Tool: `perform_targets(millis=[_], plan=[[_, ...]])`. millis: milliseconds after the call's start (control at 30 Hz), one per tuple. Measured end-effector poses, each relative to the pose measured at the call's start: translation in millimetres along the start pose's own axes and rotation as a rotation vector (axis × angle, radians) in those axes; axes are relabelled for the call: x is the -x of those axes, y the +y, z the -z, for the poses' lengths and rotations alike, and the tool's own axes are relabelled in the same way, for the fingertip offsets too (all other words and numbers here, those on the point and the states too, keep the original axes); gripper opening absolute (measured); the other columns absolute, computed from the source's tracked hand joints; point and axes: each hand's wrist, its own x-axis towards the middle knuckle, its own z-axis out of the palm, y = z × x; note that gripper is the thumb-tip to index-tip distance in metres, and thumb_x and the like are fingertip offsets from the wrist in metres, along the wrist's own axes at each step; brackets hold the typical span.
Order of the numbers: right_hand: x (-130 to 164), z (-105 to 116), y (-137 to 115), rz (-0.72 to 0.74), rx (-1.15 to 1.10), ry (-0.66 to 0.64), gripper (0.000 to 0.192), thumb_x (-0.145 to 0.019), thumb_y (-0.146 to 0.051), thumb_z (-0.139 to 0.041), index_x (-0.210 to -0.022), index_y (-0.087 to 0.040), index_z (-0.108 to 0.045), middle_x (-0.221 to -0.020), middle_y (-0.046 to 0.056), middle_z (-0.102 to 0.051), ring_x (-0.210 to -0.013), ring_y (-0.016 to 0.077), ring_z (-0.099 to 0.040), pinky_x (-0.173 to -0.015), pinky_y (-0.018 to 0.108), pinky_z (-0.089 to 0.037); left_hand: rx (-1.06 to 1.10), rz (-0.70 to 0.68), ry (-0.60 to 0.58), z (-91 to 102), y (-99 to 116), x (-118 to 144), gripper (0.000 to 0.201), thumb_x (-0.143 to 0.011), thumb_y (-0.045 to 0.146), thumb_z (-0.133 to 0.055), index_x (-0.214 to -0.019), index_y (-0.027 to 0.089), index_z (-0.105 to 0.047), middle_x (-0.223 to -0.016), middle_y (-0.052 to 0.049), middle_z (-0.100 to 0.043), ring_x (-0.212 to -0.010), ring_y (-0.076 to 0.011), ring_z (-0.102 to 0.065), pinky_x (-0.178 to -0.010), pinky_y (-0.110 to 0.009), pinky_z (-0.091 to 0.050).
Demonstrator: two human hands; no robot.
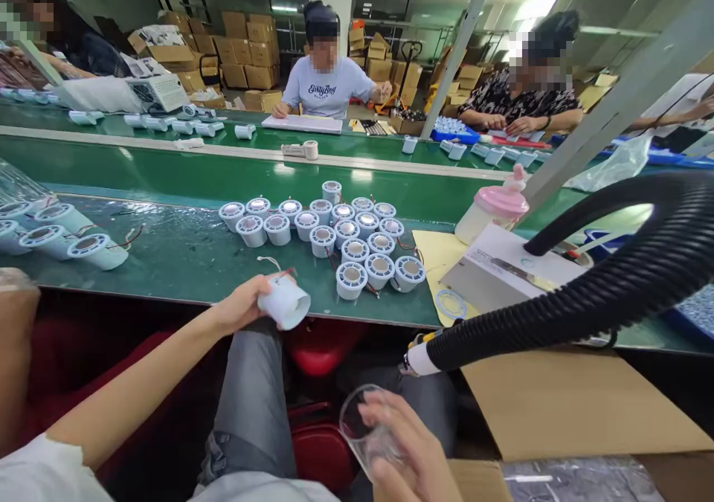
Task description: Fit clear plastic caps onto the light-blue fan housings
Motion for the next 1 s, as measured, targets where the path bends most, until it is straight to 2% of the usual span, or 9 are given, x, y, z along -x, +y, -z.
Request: perform_targets(millis=[100, 167, 267, 433, 567, 700, 833, 933, 1000], plan=[[-26, -23, -20, 0.255, 0.341, 0.035, 0.046, -0.084, -0.026, -0.059, -0.130, -0.024, -0.056, -0.126, 0.016, -0.058, -0.113, 0.0292, -0.060, -0.090, 0.041, -0.055, 0.202, 0.075, -0.161, -27.6, -15, 23, 0.041, -0.070, 0.043, -0.021, -0.084, 0.015, -0.048, -0.071, -0.006, -0.055, -0.060, -0.0177, -0.054, -0.055, -0.030, -0.047], [-38, -33, -27, 0.366, 0.512, 0.084, 0.047, -0.084, -0.021, -0.057, -0.131, -0.022, -0.055, -0.126, 0.017, -0.055, -0.112, 0.0295, -0.058, -0.087, 0.043, -0.056, 0.281, 0.102, -0.250, -42.3, -21, 32, 0.037, -0.069, 0.042, -0.027, -0.081, 0.015, -0.049, -0.067, -0.004, -0.051, -0.055, -0.0148, -0.048, -0.051, -0.026, -0.042], [-45, -38, -33, 0.465, 0.668, 0.131, 0.045, -0.084, -0.017, -0.056, -0.128, -0.022, -0.057, -0.125, 0.017, -0.052, -0.110, 0.0302, -0.055, -0.086, 0.046, -0.055, 0.329, 0.096, -0.331, -50.4, -25, 36, 0.027, -0.070, 0.037, -0.037, -0.079, 0.016, -0.050, -0.067, -0.001, -0.048, -0.055, -0.0114, -0.041, -0.050, -0.022, -0.035], [-43, -38, -41, 0.470, 0.821, 0.121, 0.044, -0.083, -0.014, -0.056, -0.125, -0.023, -0.060, -0.124, 0.017, -0.052, -0.104, 0.0315, -0.054, -0.079, 0.046, -0.056, 0.249, 0.035, -0.405, -50.6, -28, 33, 0.019, -0.081, 0.028, -0.044, -0.085, 0.016, -0.058, -0.079, -0.001, -0.056, -0.065, -0.0119, -0.047, -0.059, -0.022, -0.037], [-48, -42, -41, 0.284, 0.926, 0.083, 0.047, -0.078, -0.012, -0.061, -0.125, -0.023, -0.061, -0.132, 0.018, -0.052, -0.101, 0.0352, -0.055, -0.071, 0.046, -0.057, 0.084, -0.110, -0.435, -57.5, -20, 41, 0.022, -0.088, 0.027, -0.048, -0.097, 0.019, -0.067, -0.104, -0.004, -0.061, -0.096, -0.0177, -0.055, -0.087, -0.028, -0.040], [-55, -39, -36, 0.128, 0.769, -0.031, 0.025, -0.073, -0.009, -0.068, -0.095, -0.021, -0.071, -0.129, 0.013, -0.057, -0.108, 0.0332, -0.056, -0.077, 0.043, -0.057, -0.210, -0.278, -0.266, -61.7, -12, 49, 0.022, -0.091, 0.027, -0.048, -0.099, 0.021, -0.067, -0.105, -0.004, -0.058, -0.097, -0.0175, -0.056, -0.090, -0.030, -0.040], [-56, -32, -39, 0.008, 0.415, -0.071, 0.003, -0.079, -0.025, -0.069, -0.080, -0.022, -0.067, -0.125, 0.010, -0.059, -0.111, 0.0281, -0.059, -0.087, 0.042, -0.053, -0.078, -0.287, -0.118, -65.5, -21, 50, 0.019, -0.088, 0.032, -0.056, -0.100, 0.020, -0.064, -0.099, -0.003, -0.059, -0.090, -0.0155, -0.057, -0.081, -0.027, -0.044], [-56, -29, -43, -0.025, 0.236, -0.016, 0.023, -0.090, -0.028, -0.053, -0.074, -0.020, -0.067, -0.114, 0.010, -0.064, -0.103, 0.0248, -0.063, -0.086, 0.039, -0.052, 0.070, -0.266, -0.077, -71.8, -32, 48, 0.038, -0.078, 0.039, -0.070, -0.111, 0.023, -0.062, -0.102, -0.003, -0.058, -0.089, -0.0164, -0.057, -0.075, -0.027, -0.046], [-57, -27, -45, -0.053, 0.149, 0.025, 0.027, -0.088, -0.029, -0.053, -0.067, -0.019, -0.067, -0.105, 0.010, -0.066, -0.094, 0.0232, -0.065, -0.079, 0.035, -0.053, 0.103, -0.294, -0.064, -76.3, -38, 48, 0.055, -0.067, 0.042, -0.079, -0.117, 0.026, -0.061, -0.102, -0.003, -0.054, -0.091, -0.0176, -0.056, -0.077, -0.028, -0.048]])
